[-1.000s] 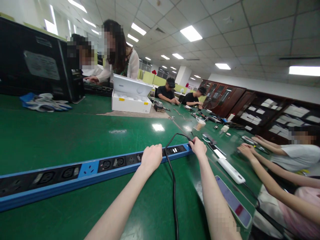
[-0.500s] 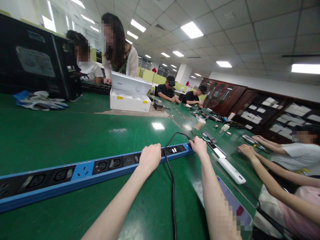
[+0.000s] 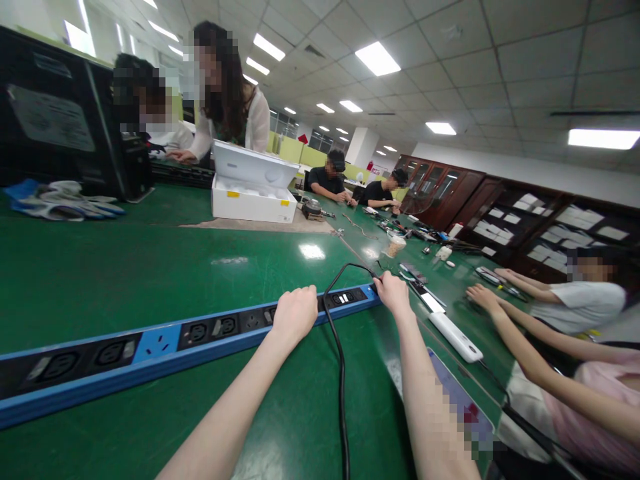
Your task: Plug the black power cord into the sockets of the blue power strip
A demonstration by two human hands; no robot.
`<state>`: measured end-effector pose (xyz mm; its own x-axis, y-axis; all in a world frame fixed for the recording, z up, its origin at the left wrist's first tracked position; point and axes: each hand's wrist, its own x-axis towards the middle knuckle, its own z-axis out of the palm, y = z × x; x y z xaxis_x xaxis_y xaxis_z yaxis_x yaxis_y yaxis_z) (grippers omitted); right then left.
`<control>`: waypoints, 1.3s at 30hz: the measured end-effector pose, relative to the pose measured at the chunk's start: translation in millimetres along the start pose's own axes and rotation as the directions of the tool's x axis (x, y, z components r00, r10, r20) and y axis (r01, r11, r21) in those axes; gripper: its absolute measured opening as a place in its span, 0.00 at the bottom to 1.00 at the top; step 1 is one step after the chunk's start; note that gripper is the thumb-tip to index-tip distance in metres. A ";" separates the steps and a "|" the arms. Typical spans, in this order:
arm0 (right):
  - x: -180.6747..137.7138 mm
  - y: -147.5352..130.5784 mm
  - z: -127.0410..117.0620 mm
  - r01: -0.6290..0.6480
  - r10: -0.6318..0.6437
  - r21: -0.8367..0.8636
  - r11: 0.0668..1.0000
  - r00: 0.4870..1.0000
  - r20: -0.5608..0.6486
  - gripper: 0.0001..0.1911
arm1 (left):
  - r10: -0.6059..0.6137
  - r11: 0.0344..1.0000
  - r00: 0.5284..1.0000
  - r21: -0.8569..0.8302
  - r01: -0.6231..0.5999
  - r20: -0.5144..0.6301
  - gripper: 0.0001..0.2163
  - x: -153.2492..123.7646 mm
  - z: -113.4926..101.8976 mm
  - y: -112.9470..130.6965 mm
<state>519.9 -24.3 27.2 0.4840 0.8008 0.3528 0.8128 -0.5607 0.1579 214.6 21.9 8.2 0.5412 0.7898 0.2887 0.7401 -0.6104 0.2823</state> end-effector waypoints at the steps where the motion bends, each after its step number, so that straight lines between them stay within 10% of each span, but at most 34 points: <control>1: 0.0 -0.6 0.0 -0.005 0.005 -0.008 1.000 1.000 0.001 0.22 | 0.002 1.000 1.000 0.001 -0.002 -0.001 0.13 0.1 0.3 0.0; 39: 4.4 -2.3 -1.7 -0.011 0.011 -0.001 1.000 1.000 -0.027 0.24 | 0.006 1.000 1.000 0.004 -0.006 -0.006 0.13 0.6 1.3 -0.9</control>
<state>519.6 -19.9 30.0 0.4837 0.7887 0.3795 0.8073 -0.5695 0.1547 214.8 23.0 6.9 0.5433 0.7858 0.2955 0.7385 -0.6148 0.2770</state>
